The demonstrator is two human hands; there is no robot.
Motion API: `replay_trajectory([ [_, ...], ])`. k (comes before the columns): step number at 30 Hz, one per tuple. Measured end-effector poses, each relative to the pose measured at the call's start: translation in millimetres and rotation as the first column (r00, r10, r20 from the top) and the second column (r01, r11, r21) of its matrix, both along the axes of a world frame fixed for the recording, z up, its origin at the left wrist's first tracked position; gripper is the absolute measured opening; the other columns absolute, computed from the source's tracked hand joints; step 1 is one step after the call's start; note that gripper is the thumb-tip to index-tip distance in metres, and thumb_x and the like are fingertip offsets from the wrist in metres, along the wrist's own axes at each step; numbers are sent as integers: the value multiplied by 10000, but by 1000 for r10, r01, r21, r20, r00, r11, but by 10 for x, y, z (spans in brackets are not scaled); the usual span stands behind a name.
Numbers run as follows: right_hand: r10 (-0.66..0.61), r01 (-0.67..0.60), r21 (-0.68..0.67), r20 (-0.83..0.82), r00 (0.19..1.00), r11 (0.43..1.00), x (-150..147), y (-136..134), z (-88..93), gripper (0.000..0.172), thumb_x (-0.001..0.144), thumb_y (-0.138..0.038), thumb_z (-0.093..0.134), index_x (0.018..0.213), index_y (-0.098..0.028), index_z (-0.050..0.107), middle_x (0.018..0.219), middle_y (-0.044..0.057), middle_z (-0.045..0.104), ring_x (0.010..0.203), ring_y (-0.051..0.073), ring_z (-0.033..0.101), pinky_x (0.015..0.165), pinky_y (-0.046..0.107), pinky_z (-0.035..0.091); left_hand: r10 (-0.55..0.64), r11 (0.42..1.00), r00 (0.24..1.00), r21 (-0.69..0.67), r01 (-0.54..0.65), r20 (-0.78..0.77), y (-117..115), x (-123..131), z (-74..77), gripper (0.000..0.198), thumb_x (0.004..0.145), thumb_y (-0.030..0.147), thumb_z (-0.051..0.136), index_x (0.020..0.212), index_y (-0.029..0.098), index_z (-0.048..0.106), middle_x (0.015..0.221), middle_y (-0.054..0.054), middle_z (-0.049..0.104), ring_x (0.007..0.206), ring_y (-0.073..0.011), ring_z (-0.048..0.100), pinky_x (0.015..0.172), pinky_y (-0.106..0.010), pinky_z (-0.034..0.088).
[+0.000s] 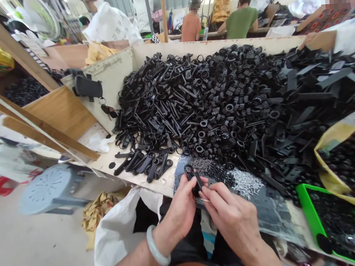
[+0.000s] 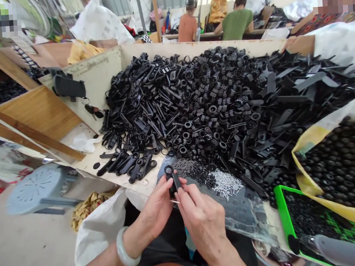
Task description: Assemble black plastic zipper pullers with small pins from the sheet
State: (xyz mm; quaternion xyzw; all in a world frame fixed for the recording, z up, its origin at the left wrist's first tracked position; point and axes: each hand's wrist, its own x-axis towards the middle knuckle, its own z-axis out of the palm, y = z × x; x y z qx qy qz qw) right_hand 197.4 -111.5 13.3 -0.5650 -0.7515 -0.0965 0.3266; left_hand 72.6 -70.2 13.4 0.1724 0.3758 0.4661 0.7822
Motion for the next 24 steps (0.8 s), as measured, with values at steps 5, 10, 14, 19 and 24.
replay_trajectory([
  [5,71,-72,62,20,997,995,-15,-23,-45,277,1064,-177,507,943,-160,756,822,33,762,603,112,664,638,260,439,-3,997,1000,-74,2,-15,-10,-8,-23,296,761,306,840,992,182,703,912,-13,704,870,-159,617,828,-283,461],
  [10,85,-85,21,-7,996,996,-19,-11,-66,314,1081,-230,494,915,-176,756,834,36,765,653,117,705,651,237,468,1,998,1000,-69,-3,-31,-24,-15,-36,358,723,321,874,1009,162,726,975,-42,722,926,-168,633,835,-264,471],
  [14,110,-109,12,-47,993,994,0,-8,-103,258,1064,-181,510,976,-169,753,910,50,781,759,131,750,709,213,506,-21,996,1000,-90,20,-7,-16,-19,-20,389,689,323,884,1008,156,736,921,-54,730,893,-185,654,736,-251,466],
  [19,163,-168,-23,-151,975,985,32,-46,-132,175,1019,-170,583,1023,-165,758,949,65,775,814,153,764,729,217,540,-33,999,999,-31,32,-29,-22,-40,-24,352,769,348,853,1037,162,721,925,-47,713,869,-153,642,742,-235,480],
  [24,-56,-137,-266,-609,791,954,148,-14,-107,185,956,-305,682,1094,-216,765,924,36,709,547,90,579,518,215,490,-173,981,978,69,182,-120,-71,-114,-105,384,863,457,769,1104,171,680,877,-20,641,729,-111,560,601,-204,455],
])
